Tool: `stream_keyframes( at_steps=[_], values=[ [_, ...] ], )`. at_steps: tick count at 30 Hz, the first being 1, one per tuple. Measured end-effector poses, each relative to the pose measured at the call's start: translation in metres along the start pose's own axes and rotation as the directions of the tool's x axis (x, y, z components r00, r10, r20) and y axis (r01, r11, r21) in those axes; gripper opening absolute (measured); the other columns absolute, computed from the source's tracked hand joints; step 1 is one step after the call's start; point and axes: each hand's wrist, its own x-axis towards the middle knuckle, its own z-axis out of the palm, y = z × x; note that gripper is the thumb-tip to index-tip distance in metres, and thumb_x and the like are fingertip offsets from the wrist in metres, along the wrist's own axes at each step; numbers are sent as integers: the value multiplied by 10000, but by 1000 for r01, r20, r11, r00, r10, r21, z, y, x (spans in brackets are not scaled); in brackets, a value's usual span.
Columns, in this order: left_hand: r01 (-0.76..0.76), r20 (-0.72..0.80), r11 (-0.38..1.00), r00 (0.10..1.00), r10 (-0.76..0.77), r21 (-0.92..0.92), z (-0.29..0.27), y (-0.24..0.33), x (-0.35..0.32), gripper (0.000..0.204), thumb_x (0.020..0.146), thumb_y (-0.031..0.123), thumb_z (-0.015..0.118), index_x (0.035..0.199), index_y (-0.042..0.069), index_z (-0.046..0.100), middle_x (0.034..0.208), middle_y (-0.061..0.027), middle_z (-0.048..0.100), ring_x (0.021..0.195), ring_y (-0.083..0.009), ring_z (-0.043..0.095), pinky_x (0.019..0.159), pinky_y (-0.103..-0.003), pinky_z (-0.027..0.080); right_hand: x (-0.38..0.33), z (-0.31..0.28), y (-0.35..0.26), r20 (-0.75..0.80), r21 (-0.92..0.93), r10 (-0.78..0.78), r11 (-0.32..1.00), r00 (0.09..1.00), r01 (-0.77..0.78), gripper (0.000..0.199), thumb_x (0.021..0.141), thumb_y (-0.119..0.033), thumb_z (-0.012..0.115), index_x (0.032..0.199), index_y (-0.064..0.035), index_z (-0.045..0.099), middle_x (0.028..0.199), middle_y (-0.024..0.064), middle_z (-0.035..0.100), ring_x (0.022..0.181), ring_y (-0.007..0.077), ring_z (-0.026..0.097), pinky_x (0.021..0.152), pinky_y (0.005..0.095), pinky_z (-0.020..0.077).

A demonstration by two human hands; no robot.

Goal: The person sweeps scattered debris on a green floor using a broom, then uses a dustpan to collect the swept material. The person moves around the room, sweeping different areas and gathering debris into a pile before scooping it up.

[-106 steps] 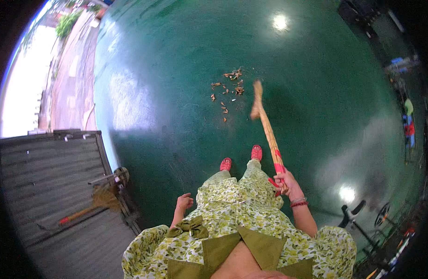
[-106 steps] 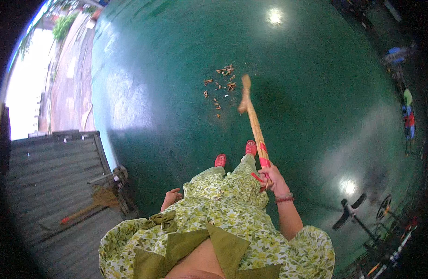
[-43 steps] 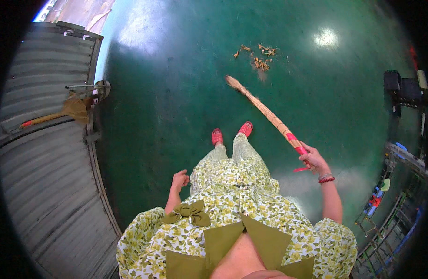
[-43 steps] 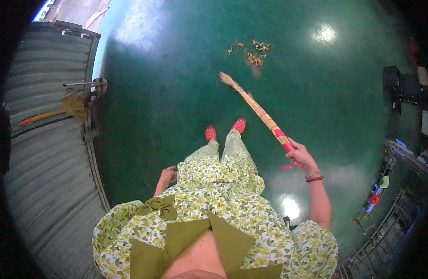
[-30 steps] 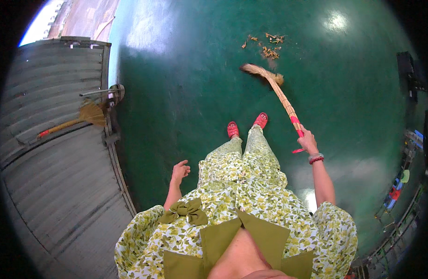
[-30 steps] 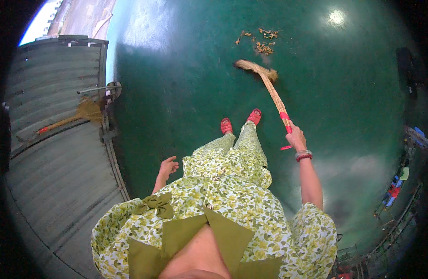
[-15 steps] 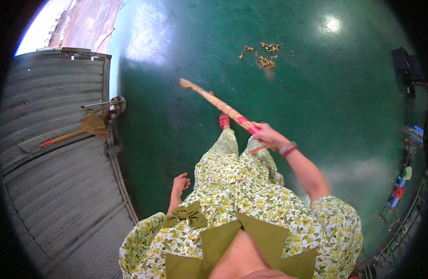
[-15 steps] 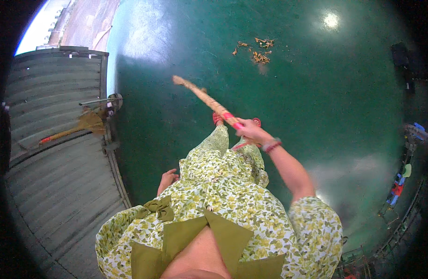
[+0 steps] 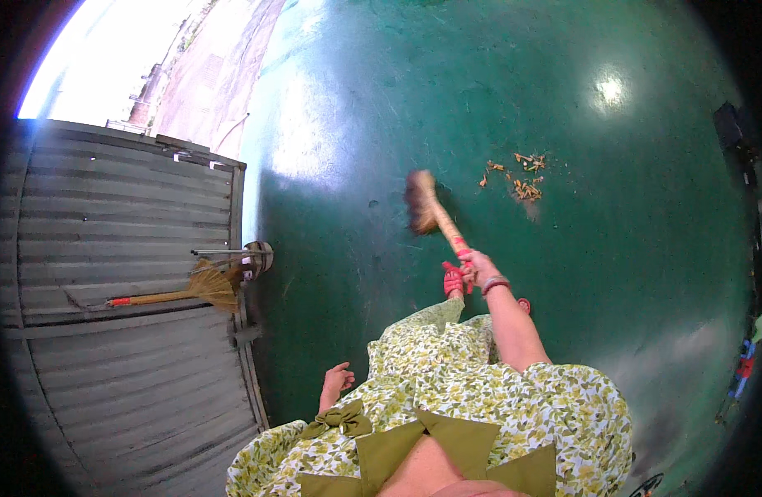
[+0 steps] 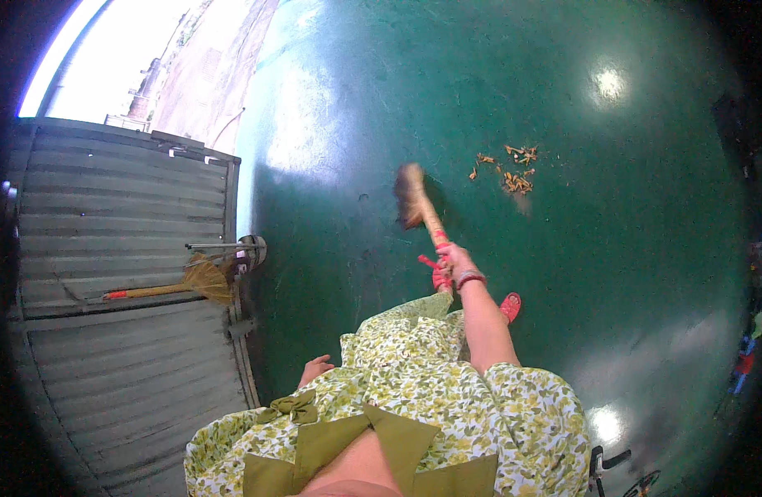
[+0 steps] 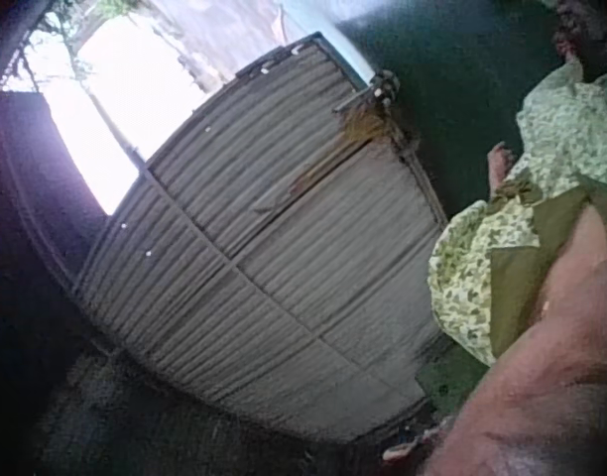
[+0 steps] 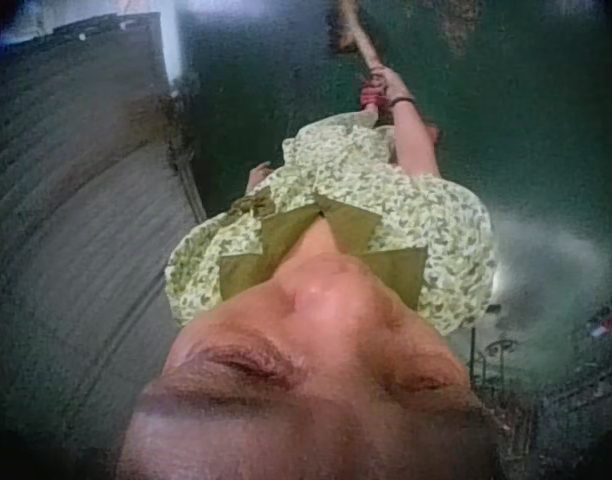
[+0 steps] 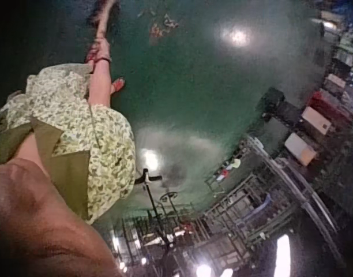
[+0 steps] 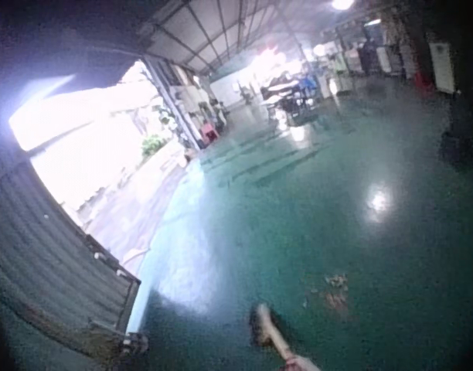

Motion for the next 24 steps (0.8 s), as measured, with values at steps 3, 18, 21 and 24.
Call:
stream_keyframes(
  at_steps=[3,18,21,24],
  values=[
    [20,28,994,999,-17,-106,-34,-5,53,422,780,36,448,1198,80,483,764,-42,611,600,-100,563,531,-247,456,-3,-16,-25,-154,128,-19,991,988,39,131,802,-130,506,909,-136,431,570,-6,441,387,59,402,336,210,317],
    [-46,235,998,970,56,-46,-12,122,134,412,788,38,422,1192,79,491,841,-69,613,639,-115,571,526,-243,459,-183,-25,-46,-416,-171,-232,970,879,174,460,770,-75,517,1195,-213,408,569,-9,396,406,78,386,339,228,321],
    [-53,252,999,966,54,-12,-2,117,143,405,793,51,430,1194,77,489,833,-68,612,639,-120,570,522,-243,455,-235,-27,-51,-423,-205,-166,975,891,85,567,776,-80,520,1290,-239,341,576,-4,409,405,76,384,336,229,321],
    [-63,269,992,963,30,113,12,144,123,415,789,27,433,1199,68,483,806,-77,609,613,-125,567,507,-246,449,-247,-36,-58,-440,-171,-78,985,894,2,551,788,-104,525,1292,-227,341,565,3,431,385,76,383,329,228,335]
  ],
)
